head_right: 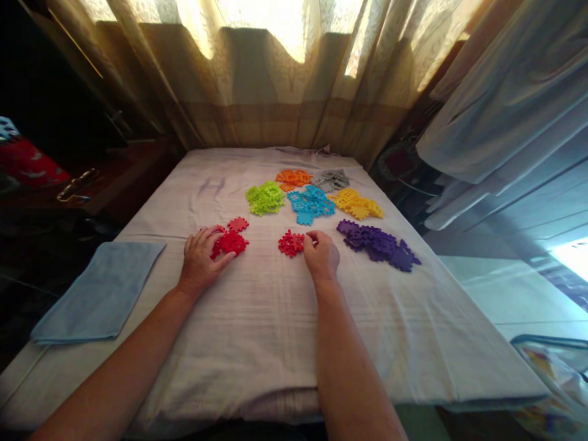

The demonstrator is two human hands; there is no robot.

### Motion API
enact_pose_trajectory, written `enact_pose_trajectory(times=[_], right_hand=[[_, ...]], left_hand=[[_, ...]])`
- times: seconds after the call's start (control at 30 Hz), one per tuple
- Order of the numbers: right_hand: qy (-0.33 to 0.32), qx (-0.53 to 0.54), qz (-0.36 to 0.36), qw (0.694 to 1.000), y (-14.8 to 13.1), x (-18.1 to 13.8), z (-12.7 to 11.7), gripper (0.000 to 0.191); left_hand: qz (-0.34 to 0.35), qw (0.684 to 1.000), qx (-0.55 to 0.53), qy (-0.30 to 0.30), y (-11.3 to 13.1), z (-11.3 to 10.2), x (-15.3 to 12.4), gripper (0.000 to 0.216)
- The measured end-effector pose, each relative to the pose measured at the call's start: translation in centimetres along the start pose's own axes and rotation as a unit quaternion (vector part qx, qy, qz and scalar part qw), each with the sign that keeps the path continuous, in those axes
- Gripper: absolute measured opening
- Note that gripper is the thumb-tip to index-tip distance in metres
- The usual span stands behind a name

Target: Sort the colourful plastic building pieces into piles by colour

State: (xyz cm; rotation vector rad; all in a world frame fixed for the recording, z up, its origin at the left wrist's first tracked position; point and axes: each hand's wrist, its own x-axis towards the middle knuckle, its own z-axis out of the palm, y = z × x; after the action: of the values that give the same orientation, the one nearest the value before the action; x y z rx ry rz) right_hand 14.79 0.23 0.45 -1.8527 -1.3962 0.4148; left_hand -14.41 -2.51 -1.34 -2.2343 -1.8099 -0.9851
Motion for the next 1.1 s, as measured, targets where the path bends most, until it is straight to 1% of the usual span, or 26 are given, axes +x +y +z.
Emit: enact_pose_trajectory(times=[0.1, 0.2, 0.27, 0.37, 0.47, 0.53, 0.6, 0.67, 0.73, 0.8, 0.87, 0.97, 1.1], right_hand=[[-0.018, 0.045, -0.056, 0.997, -1.3, -1.4, 1.0, 0.030], [-0.079, 0.092, -0.116, 0.986, -2.8, -3.3, 2.4, 0.028], [-0.123, 0.118, -0.141, 0.975, -3.7, -4.4, 3.2, 0.026], [-0.171, 0.147, -0.148, 0.963, -4.4, -5.6, 3.9, 0.025], [-0.188, 0.172, -0.134, 0.958, -4.5, -5.7, 4.0, 0.021], [-0.188, 0.185, -0.126, 0.956, -4.3, -5.4, 3.9, 0.020], [-0.172, 0.194, -0.119, 0.958, -3.9, -4.7, 3.5, 0.021], [-0.138, 0.201, -0.101, 0.965, -3.3, -3.8, 2.8, 0.023], [-0.100, 0.195, -0.071, 0.973, -2.5, -2.8, 2.0, 0.025], [-0.074, 0.167, -0.042, 0.982, -1.7, -1.8, 1.2, 0.027], [-0.063, 0.129, -0.027, 0.989, -1.1, -1.1, 0.6, 0.027], [-0.067, 0.079, -0.025, 0.994, -0.5, -0.8, 0.2, 0.026], [-0.064, 0.000, -0.033, 0.997, -0.2, -0.9, 0.2, 0.024]], left_hand=[[0.052, 0.998, -0.035, -0.010, 0.4, -0.3, 0.0, 0.053], [0.085, 0.994, -0.057, -0.029, 1.2, -0.4, -0.2, 0.054], [0.100, 0.992, -0.065, -0.036, 1.7, -0.4, -0.4, 0.053], [0.105, 0.991, -0.070, -0.047, 2.1, -0.3, -0.6, 0.051], [0.109, 0.989, -0.080, -0.058, 2.4, -0.3, -0.8, 0.051], [0.114, 0.988, -0.086, -0.064, 2.4, -0.3, -0.7, 0.052], [0.108, 0.989, -0.082, -0.059, 2.0, -0.4, -0.6, 0.054], [0.081, 0.994, -0.065, -0.037, 1.0, -0.6, -0.4, 0.052], [0.040, 0.998, -0.042, -0.008, -0.3, -0.8, -0.3, 0.044], [0.002, 1.000, -0.023, 0.010, -1.8, -0.9, -0.2, 0.036], [-0.015, 1.000, -0.012, 0.013, -2.7, -1.0, -0.3, 0.031], [-0.003, 1.000, 0.005, -0.005, -2.7, -0.9, -0.4, 0.027], [0.035, 0.998, 0.030, -0.048, -1.2, -0.8, -0.5, 0.027]])
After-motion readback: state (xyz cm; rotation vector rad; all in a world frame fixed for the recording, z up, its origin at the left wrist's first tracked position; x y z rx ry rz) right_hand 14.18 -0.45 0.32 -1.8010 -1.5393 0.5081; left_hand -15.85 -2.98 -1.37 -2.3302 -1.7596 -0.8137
